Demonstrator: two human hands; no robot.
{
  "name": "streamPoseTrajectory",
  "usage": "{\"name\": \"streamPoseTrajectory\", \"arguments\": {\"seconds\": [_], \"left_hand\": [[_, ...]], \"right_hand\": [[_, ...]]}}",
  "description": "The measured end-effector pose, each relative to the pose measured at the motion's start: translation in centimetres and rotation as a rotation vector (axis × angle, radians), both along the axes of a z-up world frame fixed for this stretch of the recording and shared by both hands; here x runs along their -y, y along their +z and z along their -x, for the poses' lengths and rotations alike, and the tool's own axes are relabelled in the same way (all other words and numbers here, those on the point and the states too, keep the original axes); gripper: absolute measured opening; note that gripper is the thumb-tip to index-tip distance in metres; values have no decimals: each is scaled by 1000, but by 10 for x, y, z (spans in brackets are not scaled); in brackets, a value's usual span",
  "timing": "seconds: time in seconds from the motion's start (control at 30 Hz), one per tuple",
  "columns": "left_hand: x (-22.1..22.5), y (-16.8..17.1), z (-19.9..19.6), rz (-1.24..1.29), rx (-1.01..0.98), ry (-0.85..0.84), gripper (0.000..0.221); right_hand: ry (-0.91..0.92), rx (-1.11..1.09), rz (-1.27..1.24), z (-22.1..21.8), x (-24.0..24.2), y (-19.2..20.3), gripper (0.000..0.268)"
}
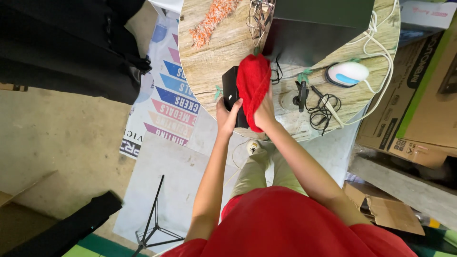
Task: Tidying a workspace by cutting tape, coiling a cable, and cleaning an electronic component with a cloth.
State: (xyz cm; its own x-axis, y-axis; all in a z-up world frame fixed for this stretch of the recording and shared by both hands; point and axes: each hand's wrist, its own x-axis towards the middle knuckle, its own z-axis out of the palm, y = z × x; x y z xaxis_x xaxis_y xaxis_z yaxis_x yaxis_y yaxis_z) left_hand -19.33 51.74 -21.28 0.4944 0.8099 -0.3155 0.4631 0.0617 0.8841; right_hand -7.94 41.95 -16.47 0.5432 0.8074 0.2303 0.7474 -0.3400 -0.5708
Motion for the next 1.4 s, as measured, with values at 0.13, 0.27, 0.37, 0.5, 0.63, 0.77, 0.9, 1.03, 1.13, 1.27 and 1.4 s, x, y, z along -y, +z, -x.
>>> {"name": "streamPoseTrajectory", "arguments": {"seconds": [0.13,0.27,0.37,0.5,0.63,0.77,0.9,1.03,1.13,1.27,1.4], "left_hand": [[1,9,-9,52,14,50,95],[5,22,-14,209,42,94,86],[15,9,-6,138,62,91,86],[20,28,2,84,96,42,84],[19,28,17,358,295,51,82],[15,34,22,719,547,74,75],[2,38,15,756,679,140,77],[-11,53,19,685,674,58,78],[-10,58,24,727,579,1,82],[1,47,33,722,555,-110,89],[7,59,24,793,554,1,91]], "right_hand": [[-51,-102,97,24,6,38,53],[-66,-63,194,39,15,53,54],[-68,-72,160,29,21,46,54],[-141,-397,12,-30,40,-55,51],[-232,-1112,-93,-52,49,-60,47],[-172,-1234,-185,-33,38,-37,51],[-126,-1342,-290,-15,46,-29,56],[-72,-1454,-390,4,49,-20,61],[-28,-1536,-472,1,45,-15,65],[-84,-1845,-604,-22,40,-17,61],[-76,-1623,-738,-17,49,-20,48]]}}
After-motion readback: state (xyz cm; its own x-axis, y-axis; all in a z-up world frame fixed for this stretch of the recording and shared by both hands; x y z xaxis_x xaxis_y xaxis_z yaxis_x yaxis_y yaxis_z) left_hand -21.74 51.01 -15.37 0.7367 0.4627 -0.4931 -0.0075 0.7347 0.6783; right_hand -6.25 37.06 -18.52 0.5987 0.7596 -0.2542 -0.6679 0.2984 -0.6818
